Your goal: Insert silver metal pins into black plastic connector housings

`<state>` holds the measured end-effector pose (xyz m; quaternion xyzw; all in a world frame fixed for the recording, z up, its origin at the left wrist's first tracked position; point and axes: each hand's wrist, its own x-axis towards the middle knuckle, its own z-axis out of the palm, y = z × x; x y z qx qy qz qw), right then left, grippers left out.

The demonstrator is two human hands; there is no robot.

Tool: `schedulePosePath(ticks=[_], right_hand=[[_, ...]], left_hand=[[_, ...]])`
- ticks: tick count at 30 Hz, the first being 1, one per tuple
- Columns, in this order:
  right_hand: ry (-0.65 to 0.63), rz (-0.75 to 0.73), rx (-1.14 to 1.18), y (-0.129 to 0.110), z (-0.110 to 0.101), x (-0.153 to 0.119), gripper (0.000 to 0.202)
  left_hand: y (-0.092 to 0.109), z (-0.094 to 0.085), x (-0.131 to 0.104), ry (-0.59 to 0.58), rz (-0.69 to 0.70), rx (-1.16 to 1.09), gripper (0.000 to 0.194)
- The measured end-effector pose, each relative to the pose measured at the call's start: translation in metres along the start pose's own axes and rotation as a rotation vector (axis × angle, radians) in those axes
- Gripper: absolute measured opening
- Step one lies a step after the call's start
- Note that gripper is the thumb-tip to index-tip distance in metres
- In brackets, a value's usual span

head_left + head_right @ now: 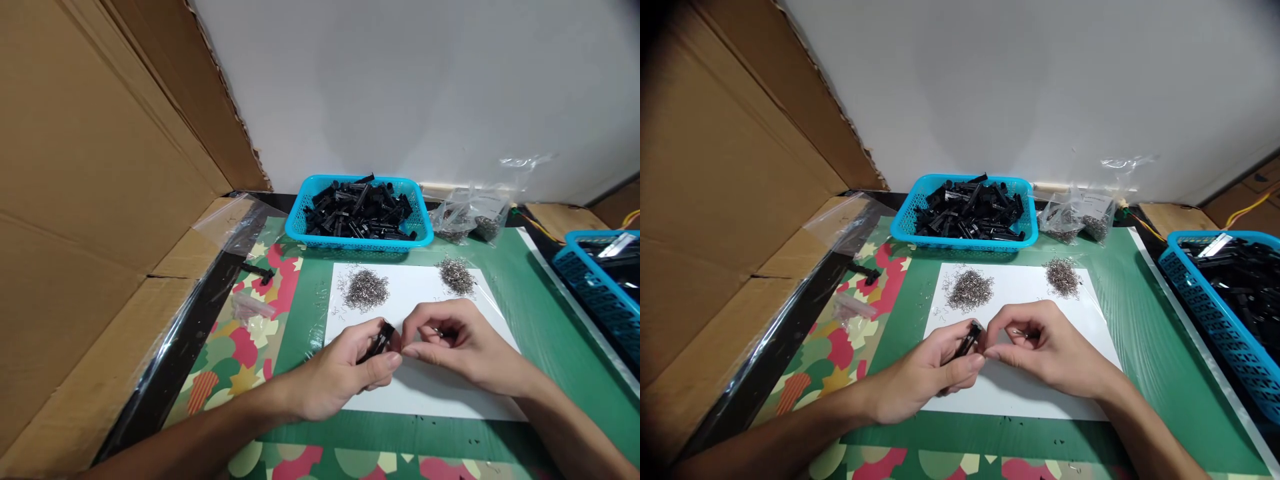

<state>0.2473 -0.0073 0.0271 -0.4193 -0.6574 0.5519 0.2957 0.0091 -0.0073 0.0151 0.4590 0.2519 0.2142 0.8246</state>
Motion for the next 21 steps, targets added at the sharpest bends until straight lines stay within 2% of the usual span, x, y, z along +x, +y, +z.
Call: schedulePosePath(ticks=[4,6,10,13,17,21], right_hand=[[-0.053,0.109,-0.161,-0.003,-0.004,0.000,0.023],[-0.079,0.139,-0.293,-0.001,-0.002,0.001,0.024],[0.012,0.071,-0.547,0.003,0.014,0.003,0.021],[-0.010,0.009,-0.555,0.006,0.030,0.005,0.021],[-0.032,-0.020,-0.569,0.011,0.044,0.008,0.023],[-0.042,0.006,-0.566,0.016,0.046,0.010,0.015]], left_hand=[[-0.002,-0.006,0.001,0.148,-0.023,0.012,0.032],[0.003,-0.010,0.000,0.212,0.008,0.013,0.031],[0.017,-0.016,0.000,0.362,0.195,0.043,0.026],[0.023,-0.018,0.001,0.453,0.278,0.038,0.025],[0.021,-0.018,0.001,0.489,0.268,0.049,0.025],[0.018,-0.015,-0.001,0.464,0.259,0.120,0.024]])
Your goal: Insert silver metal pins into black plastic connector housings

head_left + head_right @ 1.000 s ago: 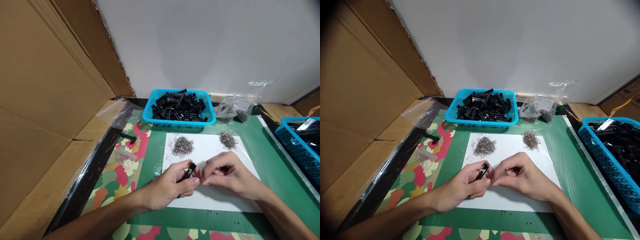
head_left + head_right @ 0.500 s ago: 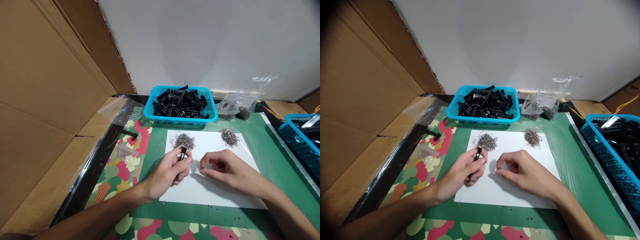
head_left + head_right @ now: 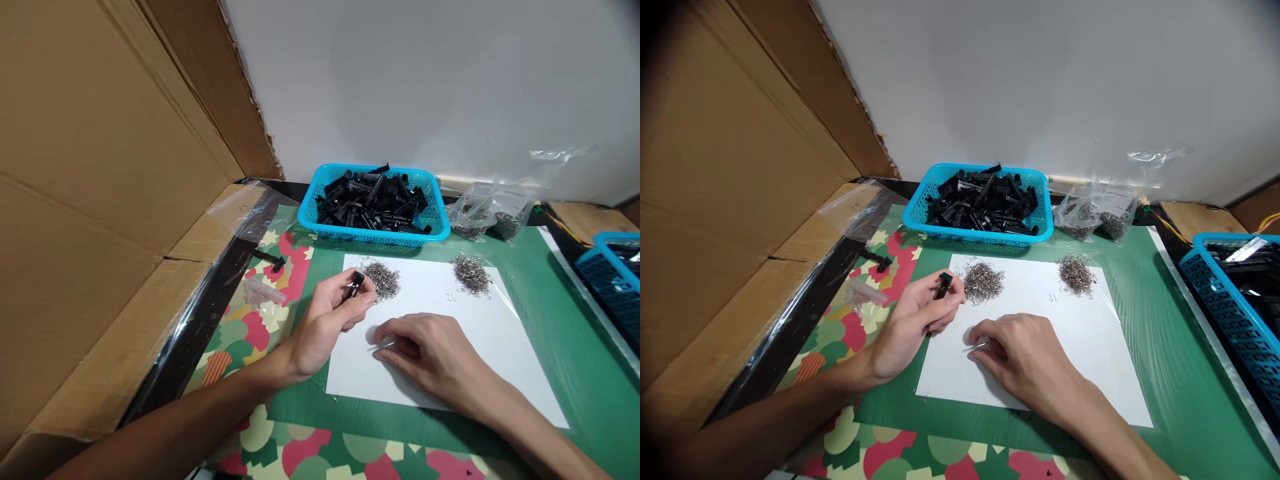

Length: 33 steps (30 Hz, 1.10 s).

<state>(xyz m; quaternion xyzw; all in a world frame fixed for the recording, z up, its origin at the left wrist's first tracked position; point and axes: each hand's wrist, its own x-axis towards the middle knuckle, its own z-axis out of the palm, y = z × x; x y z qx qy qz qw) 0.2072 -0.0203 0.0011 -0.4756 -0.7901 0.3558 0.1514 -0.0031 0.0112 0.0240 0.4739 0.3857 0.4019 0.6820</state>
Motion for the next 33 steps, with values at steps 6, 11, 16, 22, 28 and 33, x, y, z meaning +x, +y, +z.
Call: schedulePosePath(ticks=[6,11,16,22,28,33], right_hand=[[-0.064,0.024,-0.013,-0.004,-0.003,-0.001,0.015],[-0.059,-0.015,0.140,-0.008,-0.012,-0.003,0.016],[0.334,-0.232,0.080,-0.001,-0.014,-0.011,0.012],[0.558,-0.554,-0.248,0.007,-0.009,-0.012,0.022],[0.602,-0.761,-0.478,-0.002,-0.018,-0.011,0.028],[0.582,-0.794,-0.556,-0.005,-0.021,-0.013,0.029]], left_hand=[[0.002,0.001,-0.001,-0.002,0.014,0.096,0.022],[-0.002,-0.001,-0.001,-0.026,-0.024,0.150,0.025],[-0.001,0.000,-0.002,-0.161,-0.112,0.175,0.035],[0.004,0.000,-0.004,-0.413,-0.358,0.030,0.032],[0.014,-0.002,-0.002,-0.403,-0.380,0.068,0.034],[0.017,-0.002,-0.002,-0.423,-0.351,0.069,0.036]])
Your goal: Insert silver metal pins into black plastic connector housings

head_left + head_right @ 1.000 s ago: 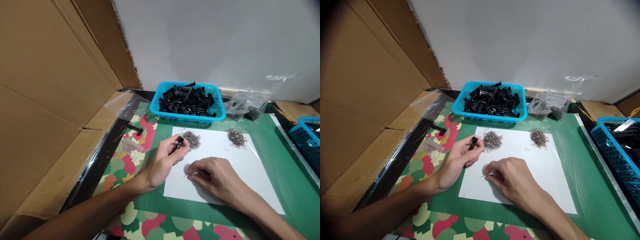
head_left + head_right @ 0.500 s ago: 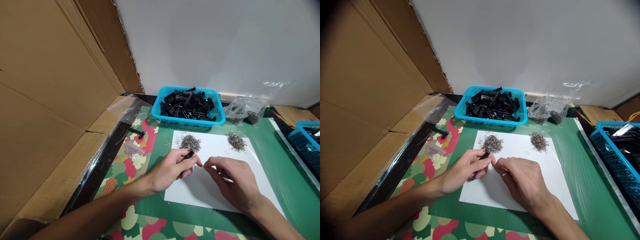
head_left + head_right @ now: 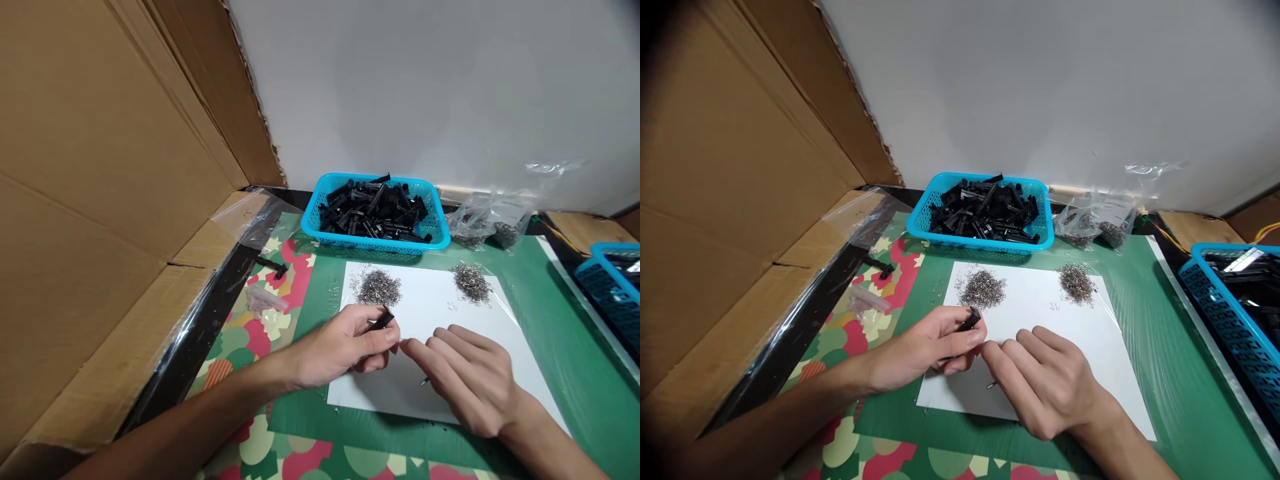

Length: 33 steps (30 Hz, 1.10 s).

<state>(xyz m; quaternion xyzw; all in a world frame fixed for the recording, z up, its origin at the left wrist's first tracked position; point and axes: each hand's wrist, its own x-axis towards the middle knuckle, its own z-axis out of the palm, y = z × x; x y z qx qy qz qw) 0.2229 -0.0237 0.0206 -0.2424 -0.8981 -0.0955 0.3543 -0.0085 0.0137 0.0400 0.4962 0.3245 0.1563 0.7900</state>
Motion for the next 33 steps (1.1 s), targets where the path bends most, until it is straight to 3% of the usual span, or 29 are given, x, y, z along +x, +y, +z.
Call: schedulePosePath(ticks=[3,9,15,19,23,27,33], right_hand=[[0.023,0.070,0.050,0.000,0.006,-0.005,0.026],[0.075,0.553,0.377,-0.006,0.017,-0.007,0.016],[0.065,0.881,0.685,-0.013,0.017,-0.001,0.007],[0.030,0.983,0.794,-0.013,0.019,-0.003,0.015],[0.059,1.042,0.742,-0.008,0.018,-0.006,0.016],[0.145,1.128,0.707,0.000,0.014,-0.005,0.018],[0.250,1.201,0.733,0.016,0.010,-0.012,0.018]], left_hand=[[-0.002,0.001,0.000,0.013,0.038,0.004,0.034],[-0.007,0.003,0.000,0.154,0.176,0.063,0.030],[0.001,0.008,-0.004,0.260,0.201,0.434,0.034],[0.001,0.010,-0.006,0.322,0.158,0.629,0.036],[-0.004,0.011,-0.007,0.380,0.121,0.663,0.027],[-0.011,0.011,-0.010,0.430,0.151,0.689,0.042],[-0.018,0.012,-0.014,0.279,0.176,0.911,0.030]])
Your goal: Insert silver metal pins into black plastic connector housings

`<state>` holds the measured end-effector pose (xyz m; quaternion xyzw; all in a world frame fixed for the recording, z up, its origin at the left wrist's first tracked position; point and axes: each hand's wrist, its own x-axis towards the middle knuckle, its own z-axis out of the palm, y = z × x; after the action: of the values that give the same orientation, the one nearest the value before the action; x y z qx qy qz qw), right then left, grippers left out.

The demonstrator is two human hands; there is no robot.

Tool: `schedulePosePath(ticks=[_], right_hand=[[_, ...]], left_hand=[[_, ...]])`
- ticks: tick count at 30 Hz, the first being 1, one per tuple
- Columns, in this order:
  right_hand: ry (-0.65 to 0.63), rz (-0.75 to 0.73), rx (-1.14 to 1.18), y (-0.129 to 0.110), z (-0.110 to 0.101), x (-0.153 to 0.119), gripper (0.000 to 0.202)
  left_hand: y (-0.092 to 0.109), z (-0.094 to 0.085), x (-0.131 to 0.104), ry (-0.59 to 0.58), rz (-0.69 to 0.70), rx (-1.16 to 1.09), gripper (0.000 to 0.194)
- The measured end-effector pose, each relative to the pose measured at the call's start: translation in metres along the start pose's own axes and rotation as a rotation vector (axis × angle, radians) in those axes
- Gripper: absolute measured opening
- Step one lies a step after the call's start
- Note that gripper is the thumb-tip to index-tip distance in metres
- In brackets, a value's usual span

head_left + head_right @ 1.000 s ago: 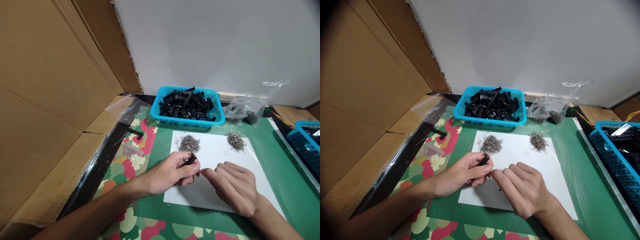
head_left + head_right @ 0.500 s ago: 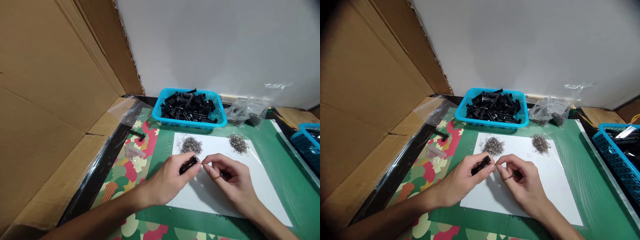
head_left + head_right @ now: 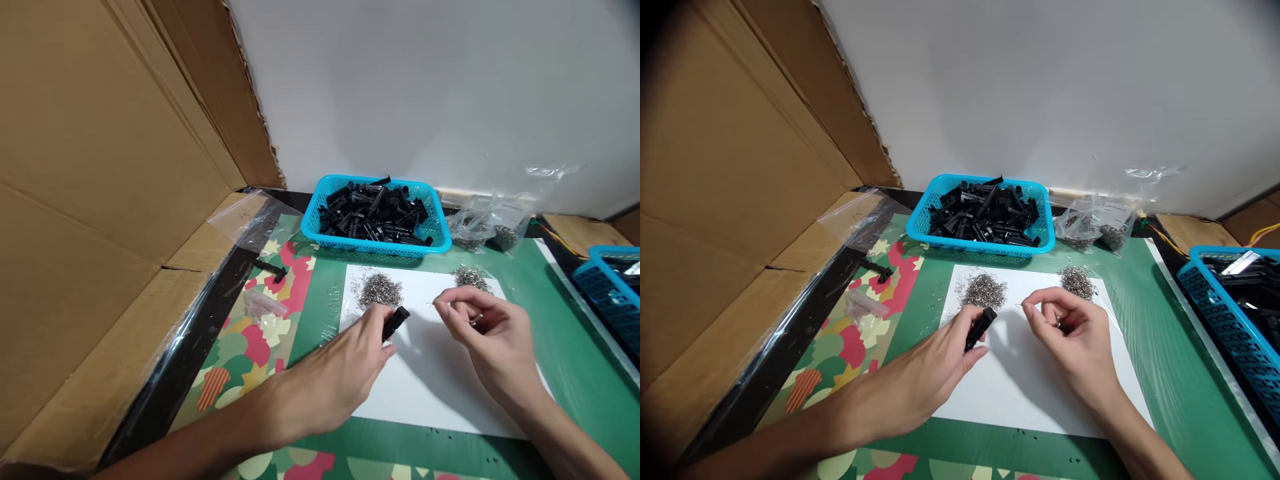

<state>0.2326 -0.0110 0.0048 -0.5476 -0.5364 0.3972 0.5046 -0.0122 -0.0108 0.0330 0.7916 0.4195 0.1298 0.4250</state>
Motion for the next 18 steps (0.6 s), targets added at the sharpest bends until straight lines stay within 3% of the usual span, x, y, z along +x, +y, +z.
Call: schedulePosePath(ticks=[4,7,11,14,18], right_hand=[[0.057,0.000,0.008,0.003,-0.010,0.003,0.019],[0.033,0.005,-0.045,0.000,-0.015,0.005,0.020],[-0.218,0.087,-0.124,-0.008,-0.017,0.010,0.024],[-0.420,0.207,-0.181,-0.011,-0.016,0.012,0.022],[-0.500,0.284,-0.279,-0.012,-0.012,0.011,0.021]], left_hand=[[0.007,-0.005,0.004,-0.069,0.070,0.011,0.044],[0.009,-0.006,0.009,-0.075,0.058,0.168,0.028],[0.001,0.004,0.012,-0.031,0.099,0.487,0.041],[-0.008,0.012,0.010,0.027,0.162,0.588,0.042],[-0.012,0.018,0.009,0.080,0.174,0.636,0.039]])
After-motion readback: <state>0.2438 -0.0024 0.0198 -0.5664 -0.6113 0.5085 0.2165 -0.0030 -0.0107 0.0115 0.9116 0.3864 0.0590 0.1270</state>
